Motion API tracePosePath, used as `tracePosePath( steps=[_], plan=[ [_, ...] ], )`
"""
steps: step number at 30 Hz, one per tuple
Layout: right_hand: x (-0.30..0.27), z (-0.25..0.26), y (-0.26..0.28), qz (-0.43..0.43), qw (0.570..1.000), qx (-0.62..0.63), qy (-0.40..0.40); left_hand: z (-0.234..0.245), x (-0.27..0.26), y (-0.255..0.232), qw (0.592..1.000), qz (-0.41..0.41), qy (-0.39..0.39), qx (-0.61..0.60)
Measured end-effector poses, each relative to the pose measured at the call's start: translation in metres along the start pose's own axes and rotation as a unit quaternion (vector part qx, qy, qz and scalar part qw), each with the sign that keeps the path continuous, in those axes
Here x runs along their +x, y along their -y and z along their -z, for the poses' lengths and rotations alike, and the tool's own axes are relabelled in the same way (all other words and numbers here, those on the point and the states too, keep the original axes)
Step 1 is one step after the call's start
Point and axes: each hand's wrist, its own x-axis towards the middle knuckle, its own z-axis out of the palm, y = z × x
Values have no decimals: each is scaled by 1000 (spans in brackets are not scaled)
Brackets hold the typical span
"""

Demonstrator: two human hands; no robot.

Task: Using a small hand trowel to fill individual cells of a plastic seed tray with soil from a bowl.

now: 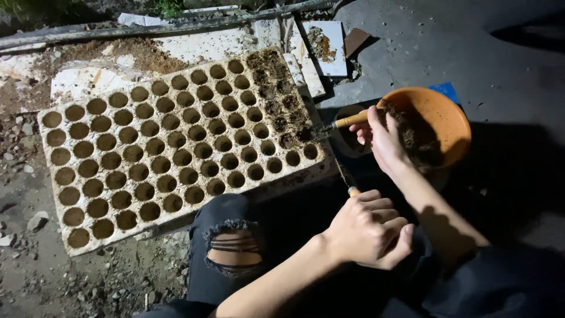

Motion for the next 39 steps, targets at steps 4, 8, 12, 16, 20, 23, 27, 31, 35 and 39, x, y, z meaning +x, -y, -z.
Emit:
tracePosePath(
  steps=[4, 8, 12, 16, 20, 23, 27, 31, 35, 39],
  plan=[
    [-7, -5, 34, 39, 997, -72, 0, 0, 1, -1, 1000, 0, -1, -8],
    [-6, -10, 41, -17, 998, -2, -66, 2, 3, -1, 1000, -5, 0, -5],
    [-11, -27, 35, -31, 998, 18, -58, -1, 4, -2, 1000, -7, 3, -7],
    [-11, -22, 24, -4, 1000, -25, 6, 0, 2, -2, 1000, -5, 13, 5],
    [1, -3, 3, -15, 998, -64, -12, 1, 4, -2, 1000, -2, 21, -4],
    [7, 5, -10, 1, 997, -70, -18, -1, 3, -2, 1000, -2, 19, -7],
    [10, 3, -16, 60, 993, -100, -20, 0, 3, -2, 1000, -2, 22, 5],
    [6, -1, -6, 73, 991, -104, -30, -1, 3, -2, 1000, -1, 25, 7],
    [-1, -10, 3, 4, 999, -12, -36, 0, 2, -4, 1000, 0, 27, 7],
    [6, -6, -13, -30, 999, 19, -24, 0, 4, -4, 1000, -4, 19, 2]
  ],
)
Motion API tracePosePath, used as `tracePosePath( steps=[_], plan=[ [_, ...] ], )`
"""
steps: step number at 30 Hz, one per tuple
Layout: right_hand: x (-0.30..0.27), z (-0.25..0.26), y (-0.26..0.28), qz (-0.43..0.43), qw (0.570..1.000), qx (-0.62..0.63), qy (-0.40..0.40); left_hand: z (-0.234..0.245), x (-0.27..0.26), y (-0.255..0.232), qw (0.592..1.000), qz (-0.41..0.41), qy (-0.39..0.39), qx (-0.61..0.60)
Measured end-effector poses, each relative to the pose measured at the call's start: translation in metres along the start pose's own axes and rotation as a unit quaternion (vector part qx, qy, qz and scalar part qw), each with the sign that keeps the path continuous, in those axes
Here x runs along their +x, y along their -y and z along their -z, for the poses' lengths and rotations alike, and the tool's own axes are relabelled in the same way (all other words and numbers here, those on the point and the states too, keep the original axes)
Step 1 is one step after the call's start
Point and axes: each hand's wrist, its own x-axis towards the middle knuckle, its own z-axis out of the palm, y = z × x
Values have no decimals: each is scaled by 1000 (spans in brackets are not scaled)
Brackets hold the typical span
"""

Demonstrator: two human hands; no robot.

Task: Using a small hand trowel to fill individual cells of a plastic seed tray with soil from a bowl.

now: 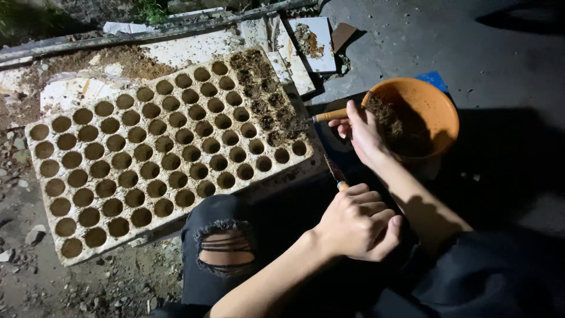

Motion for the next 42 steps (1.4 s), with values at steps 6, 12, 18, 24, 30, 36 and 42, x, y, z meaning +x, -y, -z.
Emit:
tracePosePath(
  steps=[6, 12, 18, 24, 30, 36, 42],
  plan=[
    [-4, 0, 5, -22, 1000, -15, 2, 0, -4, 2, 1000, 6, -7, 4],
    [5, 15, -12, 23, 999, -15, 35, -2, -7, 2, 1000, 18, -13, -14],
    [8, 5, -6, 122, 985, -105, 61, -9, -5, 3, 999, 14, -20, -38],
    [7, -4, 9, 64, 998, -12, 9, -5, -1, 4, 999, 14, -9, -31],
    [4, 2, 27, 7, 998, -52, -35, -6, -3, 5, 999, 9, 6, -32],
    [34, 40, -17, 39, 988, -38, -145, -5, 9, 27, 994, -41, -104, 16],
    [23, 27, -4, 55, 990, -45, -124, 2, 9, 31, 993, -29, -115, 15]
  ],
)
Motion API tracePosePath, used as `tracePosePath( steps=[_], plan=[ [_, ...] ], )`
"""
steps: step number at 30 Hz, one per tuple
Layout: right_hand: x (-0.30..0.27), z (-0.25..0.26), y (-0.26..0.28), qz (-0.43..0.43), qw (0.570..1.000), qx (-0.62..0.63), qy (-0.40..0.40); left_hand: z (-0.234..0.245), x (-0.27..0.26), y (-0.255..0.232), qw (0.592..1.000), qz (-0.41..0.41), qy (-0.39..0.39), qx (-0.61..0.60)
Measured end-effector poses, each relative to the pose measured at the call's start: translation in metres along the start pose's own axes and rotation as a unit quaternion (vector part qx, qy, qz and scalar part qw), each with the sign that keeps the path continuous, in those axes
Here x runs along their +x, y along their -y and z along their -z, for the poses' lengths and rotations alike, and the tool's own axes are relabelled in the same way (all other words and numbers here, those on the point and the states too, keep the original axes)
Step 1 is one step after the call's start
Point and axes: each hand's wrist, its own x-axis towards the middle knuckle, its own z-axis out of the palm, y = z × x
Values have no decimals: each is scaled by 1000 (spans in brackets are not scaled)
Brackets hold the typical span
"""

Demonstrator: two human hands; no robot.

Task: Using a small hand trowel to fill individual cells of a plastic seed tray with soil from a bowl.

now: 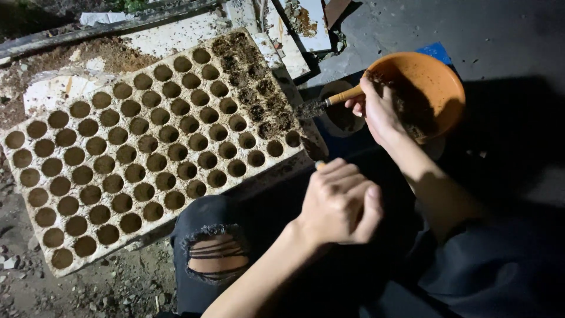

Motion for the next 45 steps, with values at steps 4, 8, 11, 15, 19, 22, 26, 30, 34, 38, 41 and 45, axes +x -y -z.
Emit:
tracePosePath(
  steps=[4, 8, 11, 15, 19, 22, 26, 30, 34, 38, 41, 45],
  plan=[
    [-6, -7, 8, 57, 997, -29, 35, -10, -6, -14, 1000, -8, 1, -5],
    [-10, -10, 11, 106, 990, -78, 59, -12, -7, -15, 999, -24, 5, -22],
    [-7, -6, 10, 101, 991, -82, 42, -9, -4, -15, 999, -24, 5, -21],
    [-13, 0, 27, 82, 994, -69, 30, -6, 0, -15, 999, -32, 1, -14],
    [-13, -12, 9, 14, 998, 59, 13, -12, -5, -14, 999, -27, 7, -16],
    [-18, -14, 9, 48, 996, -30, 64, -12, -6, -14, 999, -26, 5, -22],
    [-15, -13, 5, 180, 974, -105, 91, -10, -5, -14, 999, -27, 8, -23],
    [-20, -16, 8, 206, 969, -114, 75, -12, -7, -13, 999, -27, 14, -24],
    [-23, -16, 25, 197, 968, -129, 85, -13, -8, -15, 999, -26, 20, -23],
    [-37, -24, 30, 140, 983, -97, 70, -12, -7, -14, 999, -29, 27, -20],
    [-34, -26, 24, 124, 985, -92, 75, -13, -6, -15, 999, -27, 30, -20],
    [-24, -21, 19, 160, 973, -132, 98, -11, -6, -15, 999, -26, 28, -20]
  ],
)
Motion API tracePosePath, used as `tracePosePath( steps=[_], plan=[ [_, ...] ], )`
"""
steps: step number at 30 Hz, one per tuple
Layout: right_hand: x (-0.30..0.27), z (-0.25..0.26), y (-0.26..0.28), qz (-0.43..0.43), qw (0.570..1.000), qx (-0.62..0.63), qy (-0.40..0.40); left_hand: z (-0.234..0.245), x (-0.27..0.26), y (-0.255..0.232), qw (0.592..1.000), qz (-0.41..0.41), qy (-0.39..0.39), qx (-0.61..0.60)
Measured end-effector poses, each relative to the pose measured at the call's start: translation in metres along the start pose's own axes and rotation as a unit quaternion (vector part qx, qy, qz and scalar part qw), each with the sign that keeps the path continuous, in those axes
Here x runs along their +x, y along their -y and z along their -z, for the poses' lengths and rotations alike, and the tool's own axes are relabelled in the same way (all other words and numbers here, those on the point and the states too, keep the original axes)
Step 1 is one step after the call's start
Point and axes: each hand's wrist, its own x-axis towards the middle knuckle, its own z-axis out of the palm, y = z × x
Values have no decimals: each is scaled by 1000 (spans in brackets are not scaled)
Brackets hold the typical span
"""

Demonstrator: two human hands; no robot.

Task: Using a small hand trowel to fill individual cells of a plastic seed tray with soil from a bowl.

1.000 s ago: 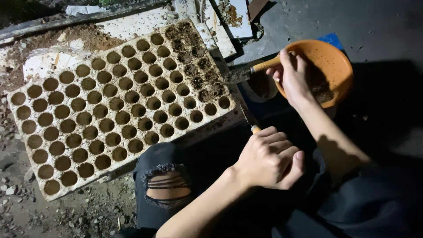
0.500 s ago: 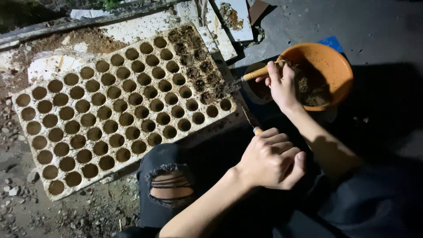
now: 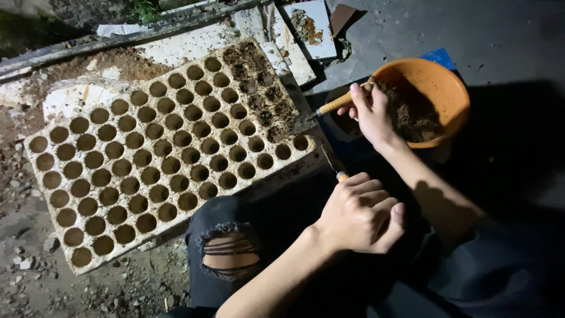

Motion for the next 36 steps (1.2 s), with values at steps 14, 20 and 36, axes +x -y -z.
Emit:
tracePosePath(
  steps=[14, 20, 36],
  plan=[
    [-2, 2, -4, 68, 997, -19, -24, -1, -2, 0, 1000, -2, -3, 4],
    [-1, 13, 8, -11, 999, 14, -43, -4, -2, -1, 1000, -4, 3, 0],
    [-1, -2, 3, 59, 997, -44, -29, -1, -1, -1, 1000, -1, -11, 0]
  ],
)
